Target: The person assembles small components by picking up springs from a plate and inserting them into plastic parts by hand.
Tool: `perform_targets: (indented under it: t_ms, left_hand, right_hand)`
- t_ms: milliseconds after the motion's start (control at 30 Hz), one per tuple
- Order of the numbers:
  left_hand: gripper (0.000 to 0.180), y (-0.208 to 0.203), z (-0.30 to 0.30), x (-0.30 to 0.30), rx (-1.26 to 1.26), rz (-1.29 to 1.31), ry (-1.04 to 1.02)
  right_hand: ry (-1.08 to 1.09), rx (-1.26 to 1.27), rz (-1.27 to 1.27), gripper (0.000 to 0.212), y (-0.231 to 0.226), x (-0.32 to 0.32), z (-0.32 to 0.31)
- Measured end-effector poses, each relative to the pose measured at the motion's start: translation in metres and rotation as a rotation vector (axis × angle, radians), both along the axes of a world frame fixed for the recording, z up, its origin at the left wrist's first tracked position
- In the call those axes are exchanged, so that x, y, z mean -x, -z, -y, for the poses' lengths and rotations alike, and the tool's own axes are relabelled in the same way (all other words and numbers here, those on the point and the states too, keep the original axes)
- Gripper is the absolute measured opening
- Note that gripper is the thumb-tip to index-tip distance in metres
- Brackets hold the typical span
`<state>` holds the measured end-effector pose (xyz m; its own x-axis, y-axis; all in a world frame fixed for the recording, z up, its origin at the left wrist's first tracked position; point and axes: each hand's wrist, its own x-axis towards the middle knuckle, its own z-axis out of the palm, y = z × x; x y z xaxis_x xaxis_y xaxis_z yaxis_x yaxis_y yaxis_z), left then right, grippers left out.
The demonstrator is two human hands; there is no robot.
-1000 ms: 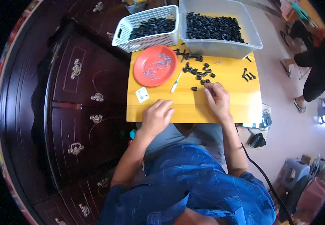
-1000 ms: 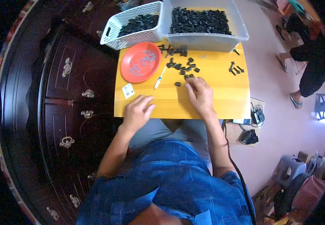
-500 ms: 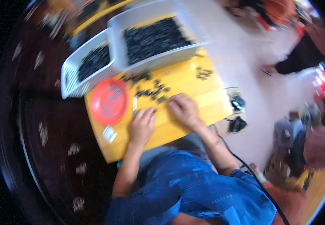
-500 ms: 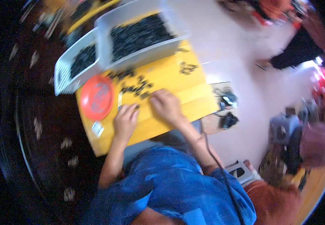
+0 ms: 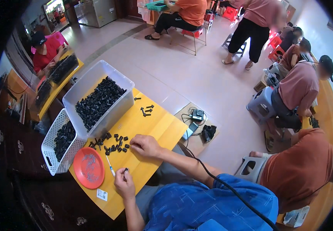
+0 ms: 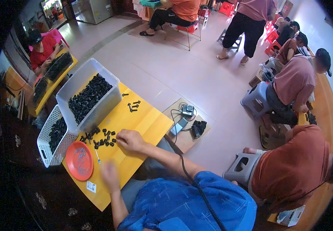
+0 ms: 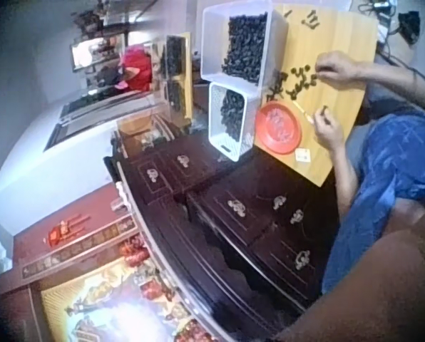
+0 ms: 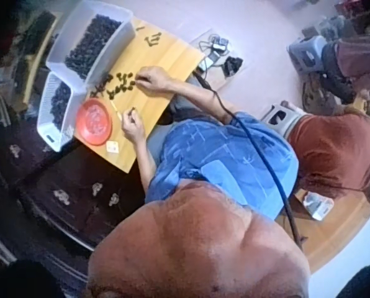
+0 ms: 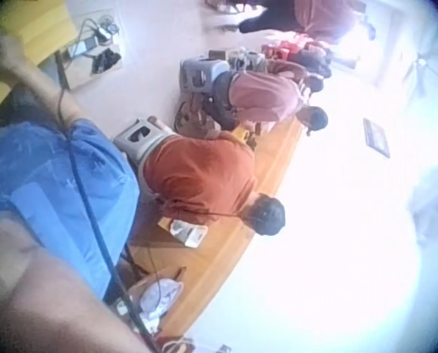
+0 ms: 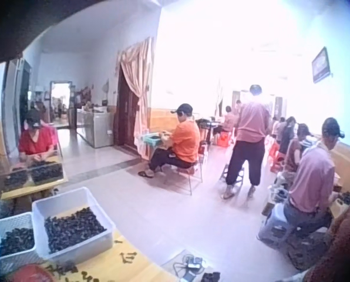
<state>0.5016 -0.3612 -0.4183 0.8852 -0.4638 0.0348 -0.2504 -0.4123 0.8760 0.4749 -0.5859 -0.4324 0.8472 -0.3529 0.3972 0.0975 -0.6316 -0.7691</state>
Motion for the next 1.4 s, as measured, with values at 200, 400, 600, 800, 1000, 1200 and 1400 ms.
perform_targets:
  t_ms: [200,400,600,800,1000,1200,1400]
  left_hand:
    - [0.014,0.015,-0.008,0.005,0.374,-0.117,-0.028]
    - [0.015,0.017,-0.007,0.002,0.394,-0.134,-0.025]
    - [0.013,0.017,-0.006,0.003,0.369,-0.13,-0.017]
    - [0.015,0.024,-0.006,0.001,0.357,-0.113,-0.005]
    - [0.01,0.032,-0.005,-0.002,0.402,-0.135,-0.02]
    - [0.01,0.03,-0.007,-0.001,0.351,-0.088,-0.011]
    - [0.009,0.035,-0.007,-0.003,0.367,-0.074,0.004]
  right_hand:
    - [0.011,0.044,0.036,0.013,0.0,0.001,-0.002]
    - [0.022,0.076,0.057,0.011,0.005,0.002,-0.003]
    - [0.08,-0.265,0.11,0.01,-0.028,0.003,-0.01]
    - [-0.248,-0.577,0.464,0.011,-0.172,0.03,-0.021]
    - [-0.673,-0.343,0.95,0.009,-0.305,0.098,-0.029]
    - [-0.586,-0.339,1.048,0.012,-0.339,0.132,-0.058]
    - [-0.432,-0.318,1.117,0.019,-0.346,0.145,-0.063]
